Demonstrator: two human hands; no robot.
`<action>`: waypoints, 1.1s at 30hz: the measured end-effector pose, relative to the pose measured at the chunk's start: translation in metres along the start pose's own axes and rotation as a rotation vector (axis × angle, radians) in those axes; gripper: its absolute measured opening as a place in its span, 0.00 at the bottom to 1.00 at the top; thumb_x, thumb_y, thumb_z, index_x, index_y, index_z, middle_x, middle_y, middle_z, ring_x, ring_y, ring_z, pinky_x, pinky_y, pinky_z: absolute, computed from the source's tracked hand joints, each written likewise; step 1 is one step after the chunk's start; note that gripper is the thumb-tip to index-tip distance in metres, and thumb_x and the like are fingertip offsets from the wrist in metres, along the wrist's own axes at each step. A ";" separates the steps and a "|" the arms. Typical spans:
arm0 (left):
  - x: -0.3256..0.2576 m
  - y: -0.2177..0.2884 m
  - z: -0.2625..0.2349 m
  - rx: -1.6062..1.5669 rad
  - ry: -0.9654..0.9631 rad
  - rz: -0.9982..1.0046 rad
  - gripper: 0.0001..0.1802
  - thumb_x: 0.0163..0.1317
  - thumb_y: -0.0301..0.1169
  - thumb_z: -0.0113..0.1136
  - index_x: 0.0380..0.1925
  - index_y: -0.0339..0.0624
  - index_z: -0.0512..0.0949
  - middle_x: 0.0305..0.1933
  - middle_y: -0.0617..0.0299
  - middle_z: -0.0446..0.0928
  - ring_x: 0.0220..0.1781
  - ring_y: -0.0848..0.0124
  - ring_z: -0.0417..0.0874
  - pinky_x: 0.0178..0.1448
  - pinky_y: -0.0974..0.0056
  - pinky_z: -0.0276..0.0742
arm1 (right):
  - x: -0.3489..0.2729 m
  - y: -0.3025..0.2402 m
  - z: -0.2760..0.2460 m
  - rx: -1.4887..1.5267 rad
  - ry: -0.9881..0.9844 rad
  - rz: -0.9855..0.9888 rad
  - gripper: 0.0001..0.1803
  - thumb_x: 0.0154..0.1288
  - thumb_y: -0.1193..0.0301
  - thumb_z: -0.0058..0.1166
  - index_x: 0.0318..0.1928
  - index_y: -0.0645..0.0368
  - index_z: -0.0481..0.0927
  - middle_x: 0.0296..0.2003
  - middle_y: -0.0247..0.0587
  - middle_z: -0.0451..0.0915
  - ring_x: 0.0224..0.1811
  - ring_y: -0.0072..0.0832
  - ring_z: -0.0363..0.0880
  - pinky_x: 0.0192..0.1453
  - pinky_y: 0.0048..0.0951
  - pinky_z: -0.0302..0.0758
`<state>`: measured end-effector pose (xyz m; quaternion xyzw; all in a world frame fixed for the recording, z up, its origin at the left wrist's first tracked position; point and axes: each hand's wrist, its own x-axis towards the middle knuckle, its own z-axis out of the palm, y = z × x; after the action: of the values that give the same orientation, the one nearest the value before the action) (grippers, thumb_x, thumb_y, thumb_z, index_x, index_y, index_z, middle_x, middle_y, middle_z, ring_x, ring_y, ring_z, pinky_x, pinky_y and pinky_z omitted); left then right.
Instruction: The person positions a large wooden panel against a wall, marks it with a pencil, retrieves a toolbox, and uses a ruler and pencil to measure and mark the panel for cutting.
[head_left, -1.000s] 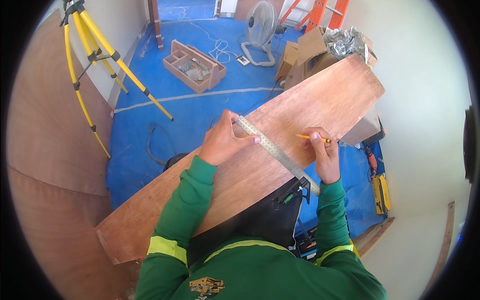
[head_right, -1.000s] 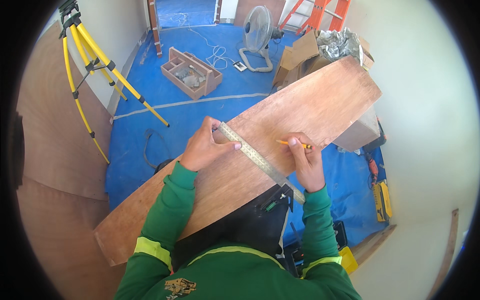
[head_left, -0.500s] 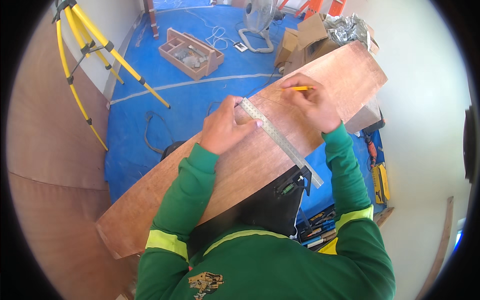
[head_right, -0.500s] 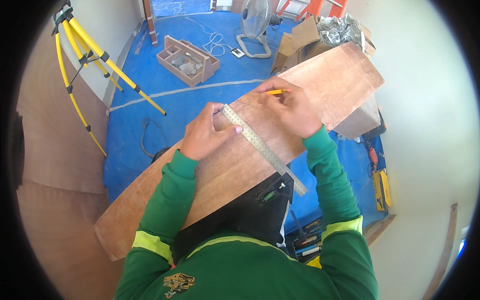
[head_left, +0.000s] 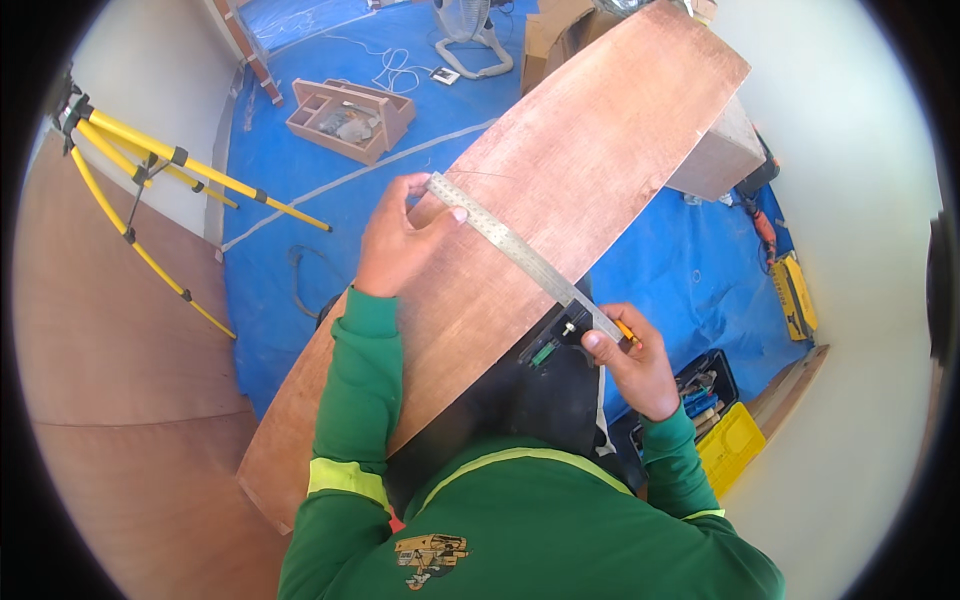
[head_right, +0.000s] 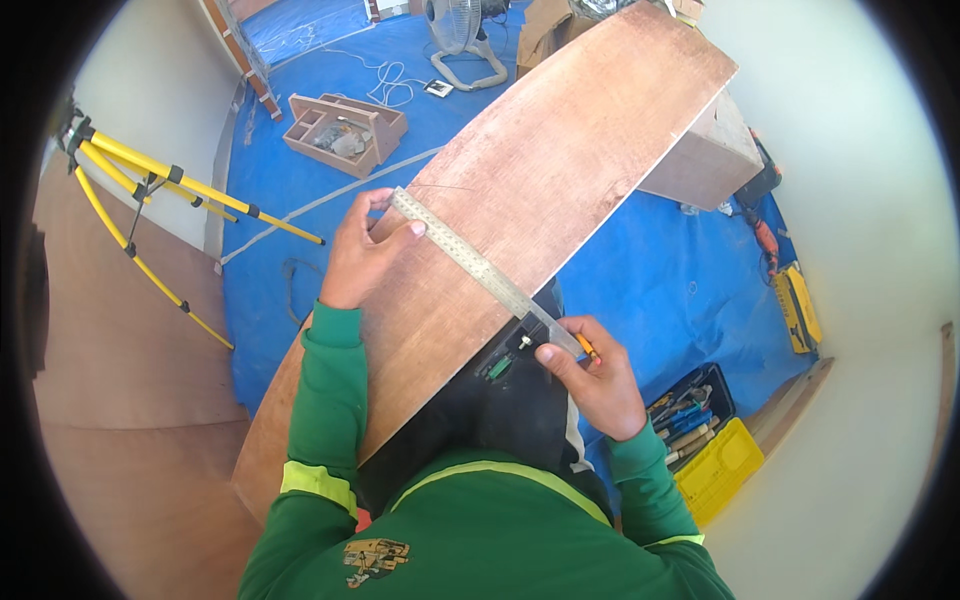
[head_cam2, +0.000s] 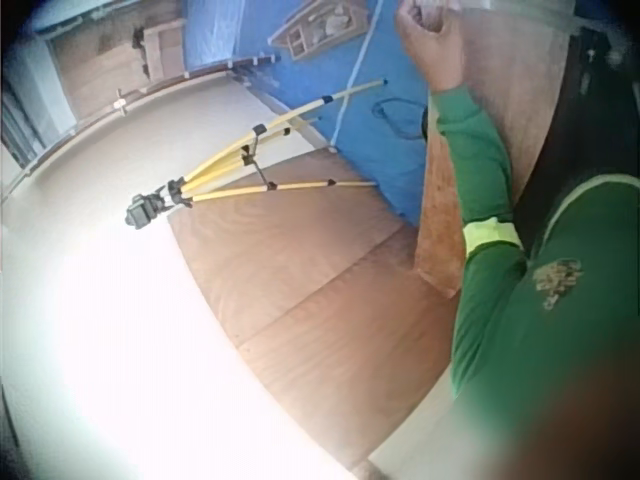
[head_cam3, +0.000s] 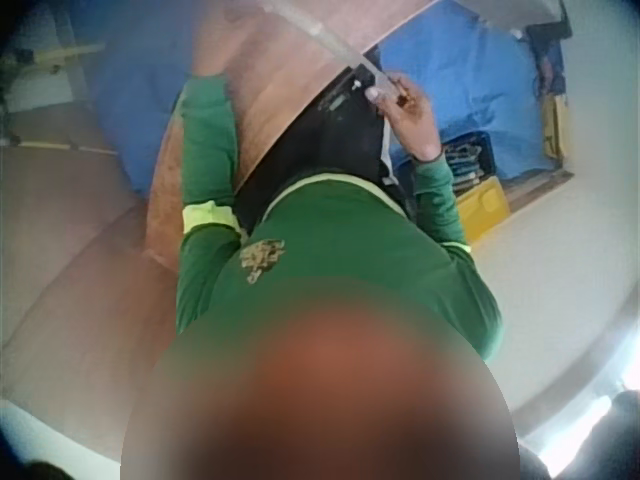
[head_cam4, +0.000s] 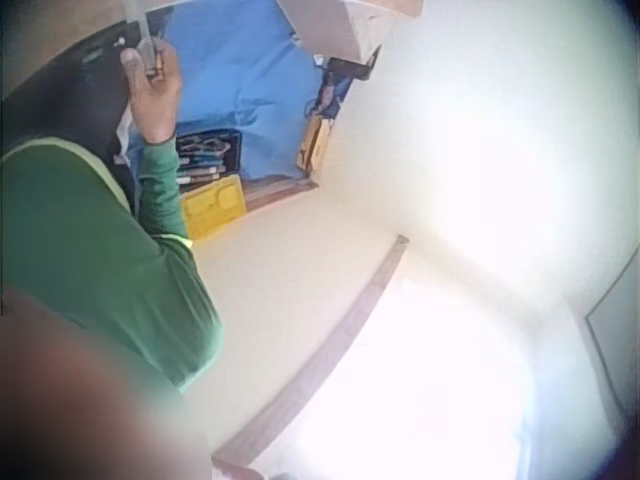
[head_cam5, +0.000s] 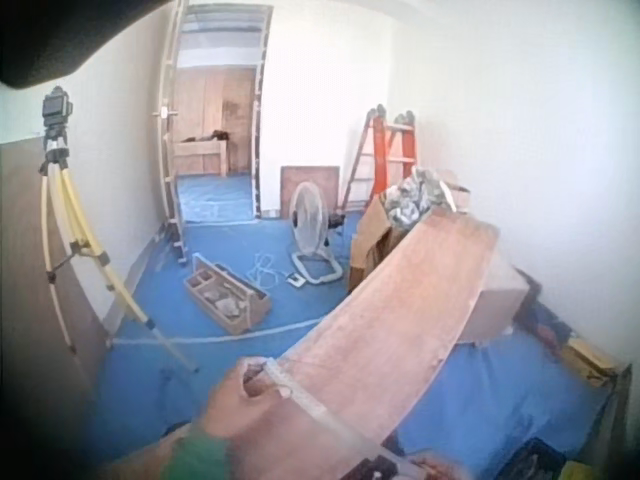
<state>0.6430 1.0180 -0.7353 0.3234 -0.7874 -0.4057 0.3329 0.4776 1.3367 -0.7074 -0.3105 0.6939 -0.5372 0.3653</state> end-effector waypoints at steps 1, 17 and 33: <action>0.000 -0.002 -0.001 -0.001 0.002 -0.021 0.42 0.63 0.48 0.82 0.68 0.33 0.77 0.66 0.44 0.82 0.68 0.56 0.83 0.70 0.52 0.78 | 0.001 0.003 0.004 0.095 -0.014 -0.002 0.14 0.77 0.68 0.71 0.52 0.63 0.84 0.38 0.31 0.85 0.37 0.14 0.79 0.38 0.19 0.76; -0.004 0.010 0.011 -0.037 0.107 0.015 0.37 0.68 0.43 0.78 0.71 0.35 0.77 0.63 0.50 0.85 0.62 0.62 0.86 0.60 0.58 0.81 | 0.012 0.013 0.027 0.406 0.163 -0.054 0.10 0.75 0.70 0.73 0.48 0.61 0.85 0.37 0.32 0.87 0.33 0.14 0.80 0.33 0.20 0.79; -0.007 0.011 0.014 -0.016 0.077 0.076 0.44 0.61 0.45 0.85 0.70 0.30 0.79 0.69 0.39 0.83 0.72 0.55 0.84 0.77 0.55 0.76 | 0.013 0.015 0.028 0.437 0.170 -0.046 0.10 0.77 0.70 0.71 0.48 0.61 0.84 0.36 0.32 0.87 0.31 0.14 0.78 0.33 0.21 0.77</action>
<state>0.6333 1.0342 -0.7344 0.3060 -0.7824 -0.3863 0.3807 0.4936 1.3146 -0.7283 -0.1932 0.5820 -0.7071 0.3519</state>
